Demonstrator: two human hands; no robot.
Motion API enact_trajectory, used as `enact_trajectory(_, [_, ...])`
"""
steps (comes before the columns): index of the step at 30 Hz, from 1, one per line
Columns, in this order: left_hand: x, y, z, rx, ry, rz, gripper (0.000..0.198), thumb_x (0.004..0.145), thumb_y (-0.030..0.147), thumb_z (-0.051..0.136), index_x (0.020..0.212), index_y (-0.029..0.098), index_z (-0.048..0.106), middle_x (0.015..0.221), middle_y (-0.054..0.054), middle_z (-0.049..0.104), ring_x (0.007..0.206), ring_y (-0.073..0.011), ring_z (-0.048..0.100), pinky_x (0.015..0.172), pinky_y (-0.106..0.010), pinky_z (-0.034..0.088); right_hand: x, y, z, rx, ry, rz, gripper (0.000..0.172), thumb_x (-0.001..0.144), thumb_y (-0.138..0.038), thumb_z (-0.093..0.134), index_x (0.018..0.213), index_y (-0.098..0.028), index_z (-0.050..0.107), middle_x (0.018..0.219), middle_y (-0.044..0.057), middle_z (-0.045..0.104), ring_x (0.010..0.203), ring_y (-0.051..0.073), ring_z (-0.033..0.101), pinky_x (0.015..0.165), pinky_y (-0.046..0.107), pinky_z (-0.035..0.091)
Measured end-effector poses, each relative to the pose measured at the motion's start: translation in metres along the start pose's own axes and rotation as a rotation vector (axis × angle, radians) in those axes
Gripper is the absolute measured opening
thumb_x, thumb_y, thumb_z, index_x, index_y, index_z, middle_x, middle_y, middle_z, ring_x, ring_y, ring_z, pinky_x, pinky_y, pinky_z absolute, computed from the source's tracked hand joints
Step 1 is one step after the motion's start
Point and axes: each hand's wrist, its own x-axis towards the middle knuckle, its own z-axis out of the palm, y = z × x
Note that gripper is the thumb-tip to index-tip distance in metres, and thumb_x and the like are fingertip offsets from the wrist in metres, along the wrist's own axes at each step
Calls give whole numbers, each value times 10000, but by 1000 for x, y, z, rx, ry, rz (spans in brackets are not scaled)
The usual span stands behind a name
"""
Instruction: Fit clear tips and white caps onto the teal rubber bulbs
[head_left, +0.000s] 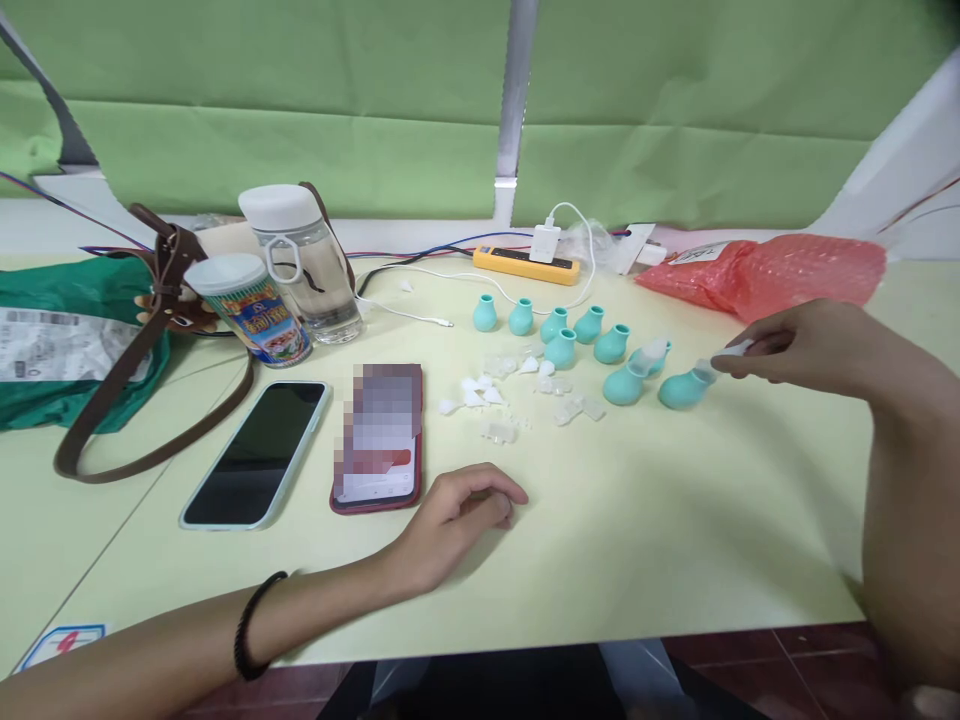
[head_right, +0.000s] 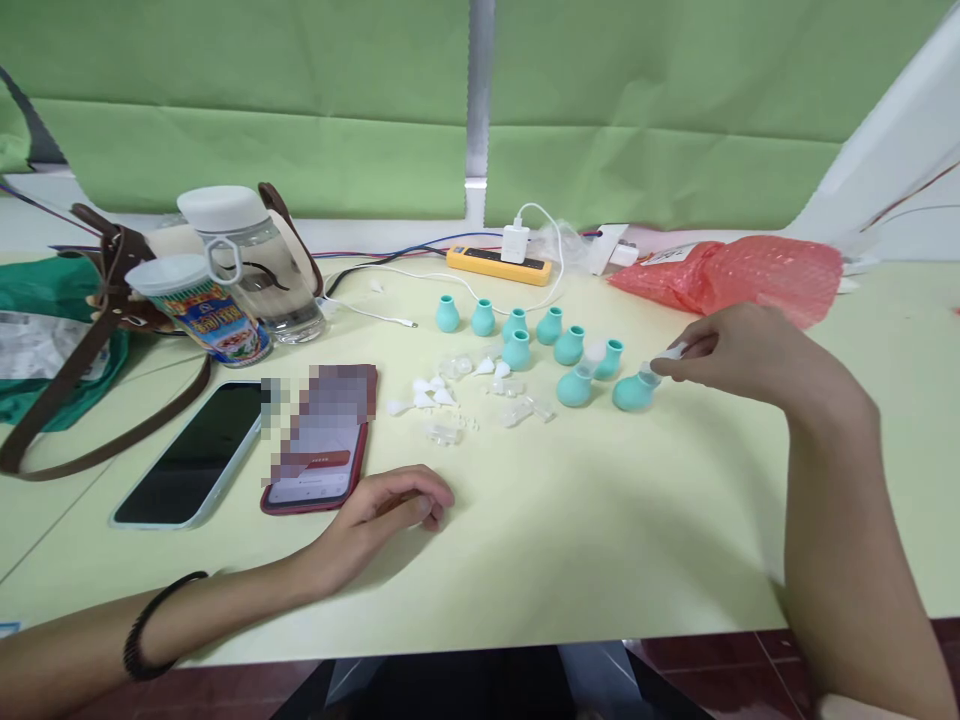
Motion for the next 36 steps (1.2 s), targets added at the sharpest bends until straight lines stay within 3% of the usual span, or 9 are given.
enact_trajectory(2, [0, 0, 0, 19, -4, 5, 155, 792, 150, 438, 812, 118, 588, 770, -43, 533, 721, -134, 496, 693, -270, 385, 4, -1, 3, -22, -154, 53, 270, 550, -483, 621, 618, -222, 624, 592, -3, 617, 564, 143, 544, 492, 256, 405])
enact_trajectory(4, [0, 0, 1, 29, -6, 7, 154, 791, 143, 434, 812, 115, 585, 774, -44, 531, 723, -133, 495, 692, -269, 384, 5, -3, 5, -35, -145, 80, 303, 564, -514, 594, 671, -232, 619, 654, -4, 629, 630, 166, 554, 524, 277, 414])
enact_trajectory(9, [0, 0, 1, 25, -5, 5, 146, 784, 142, 442, 805, 108, 583, 789, -47, 526, 720, -131, 497, 687, -264, 391, -3, -18, 5, -24, 274, 32, 412, 539, -553, 597, 806, -240, 600, 775, -1, 634, 690, 180, 568, 528, 275, 391])
enact_trajectory(11, [0, 0, 1, 22, -7, 7, 146, 784, 145, 443, 809, 111, 583, 786, -45, 526, 718, -130, 497, 688, -263, 392, -8, -30, 8, -39, 489, -18, 376, 578, -529, 582, 798, -225, 608, 748, 3, 629, 658, 165, 564, 525, 259, 379])
enact_trajectory(13, [0, 0, 1, 22, -6, 8, 144, 782, 146, 446, 804, 117, 585, 785, -43, 526, 719, -130, 496, 685, -263, 392, -13, -45, 14, -62, 591, -78, 376, 614, -527, 554, 794, -202, 617, 662, 6, 614, 592, 146, 546, 518, 244, 367])
enact_trajectory(17, [0, 2, 1, 40, 2, 8, 140, 775, 153, 457, 785, 125, 593, 775, -41, 531, 716, -134, 492, 675, -266, 390, -17, -70, 31, -142, 379, -96, 499, 627, -593, 499, 839, -156, 615, 525, 22, 571, 551, 175, 533, 482, 247, 340])
enact_trajectory(26, [-1, 2, 2, 38, 6, 10, 136, 770, 157, 462, 780, 127, 594, 777, -41, 533, 715, -134, 493, 672, -264, 391, -20, -65, 17, 221, -26, -205, 181, 628, -310, 585, 772, -202, 580, 663, 9, 586, 574, 130, 534, 507, 239, 416])
enact_trajectory(31, [0, 1, 2, 47, 0, 17, 139, 773, 149, 458, 789, 125, 594, 784, -42, 532, 718, -134, 493, 672, -264, 390, -17, -57, 16, 329, -144, -295, 160, 655, -196, 524, 802, -180, 584, 801, 30, 595, 613, 123, 534, 500, 231, 435])
enact_trajectory(36, [0, 2, 2, 53, 2, 17, 138, 773, 148, 457, 786, 130, 593, 778, -41, 535, 720, -135, 489, 671, -265, 391, -13, -54, 20, 349, -138, -333, 190, 644, -143, 501, 809, -174, 590, 819, 28, 598, 687, 136, 547, 536, 231, 456])
